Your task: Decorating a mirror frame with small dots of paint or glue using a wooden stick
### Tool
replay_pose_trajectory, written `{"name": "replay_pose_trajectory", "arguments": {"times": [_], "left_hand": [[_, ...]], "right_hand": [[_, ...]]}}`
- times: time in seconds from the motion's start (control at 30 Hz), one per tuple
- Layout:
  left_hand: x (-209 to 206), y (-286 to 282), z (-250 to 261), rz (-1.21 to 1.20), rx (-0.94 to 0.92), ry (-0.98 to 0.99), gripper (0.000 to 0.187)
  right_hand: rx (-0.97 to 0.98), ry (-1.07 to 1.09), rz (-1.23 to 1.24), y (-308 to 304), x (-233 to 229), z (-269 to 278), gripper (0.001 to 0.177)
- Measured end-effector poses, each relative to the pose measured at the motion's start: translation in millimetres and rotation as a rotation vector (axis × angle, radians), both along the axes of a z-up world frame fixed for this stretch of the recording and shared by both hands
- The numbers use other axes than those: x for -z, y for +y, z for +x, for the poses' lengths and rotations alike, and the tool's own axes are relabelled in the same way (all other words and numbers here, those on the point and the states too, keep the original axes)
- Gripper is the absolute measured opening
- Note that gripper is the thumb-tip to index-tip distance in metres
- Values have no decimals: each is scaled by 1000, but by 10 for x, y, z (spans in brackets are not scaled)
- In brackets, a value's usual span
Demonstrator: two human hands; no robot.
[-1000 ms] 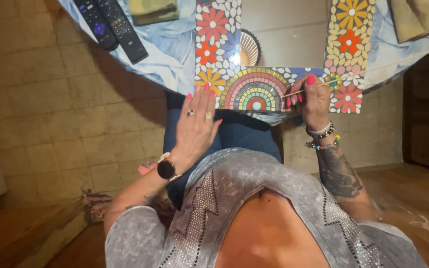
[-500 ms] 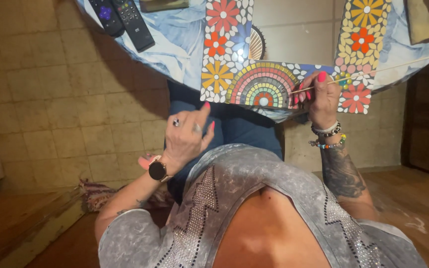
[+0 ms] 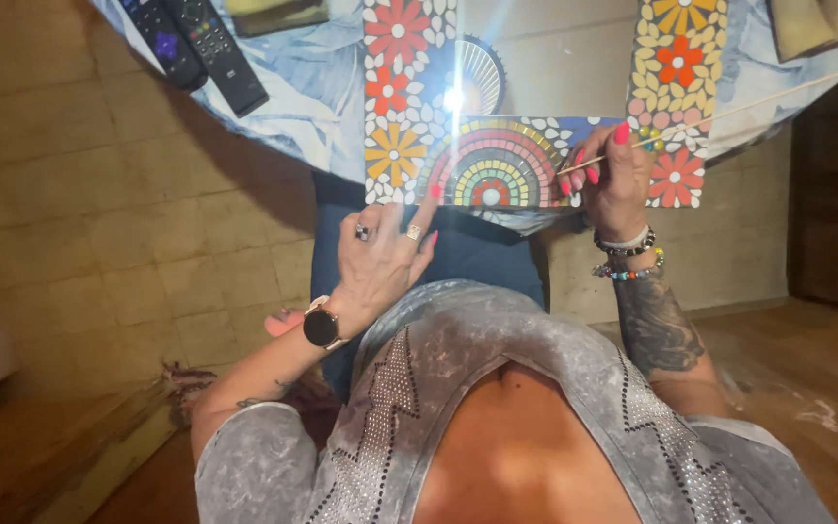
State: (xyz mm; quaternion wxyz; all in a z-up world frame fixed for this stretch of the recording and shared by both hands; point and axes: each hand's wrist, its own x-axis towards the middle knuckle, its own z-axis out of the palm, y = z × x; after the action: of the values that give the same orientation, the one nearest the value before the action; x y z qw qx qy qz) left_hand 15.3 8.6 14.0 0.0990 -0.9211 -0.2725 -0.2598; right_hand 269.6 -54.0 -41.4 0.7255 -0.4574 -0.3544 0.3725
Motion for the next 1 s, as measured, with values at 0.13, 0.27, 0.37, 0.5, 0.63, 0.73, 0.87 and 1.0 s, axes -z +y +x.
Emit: {"name": "replay_pose_trajectory", "arguments": {"times": [0.13,0.27,0.37,0.5,0.63,0.73,0.87,1.0], "left_hand": [[103,-47,117,-1,28,21,40],[71,-86,149,-24,37,67,40],[-64,-36,154,-88,36,120,49],[-297,154,224,-147,105,179,69],[-360,439,299,-189,226,158,73],[-364,755,417,-255,459,132,50],[-251,1080,659,-235,782,310,50],[-63,1196,1015,198,862,667,74]], "right_hand": [[0,10,13,12,-47,-6,46],[6,62,9,-4,-24,1,45],[6,78,14,-1,15,32,46],[14,115,-5,11,31,37,46],[39,204,31,23,-194,6,45],[2,345,-11,7,-381,74,42],[-10,354,-35,-25,-597,196,35],[11,350,-15,-54,-701,275,28]]}}
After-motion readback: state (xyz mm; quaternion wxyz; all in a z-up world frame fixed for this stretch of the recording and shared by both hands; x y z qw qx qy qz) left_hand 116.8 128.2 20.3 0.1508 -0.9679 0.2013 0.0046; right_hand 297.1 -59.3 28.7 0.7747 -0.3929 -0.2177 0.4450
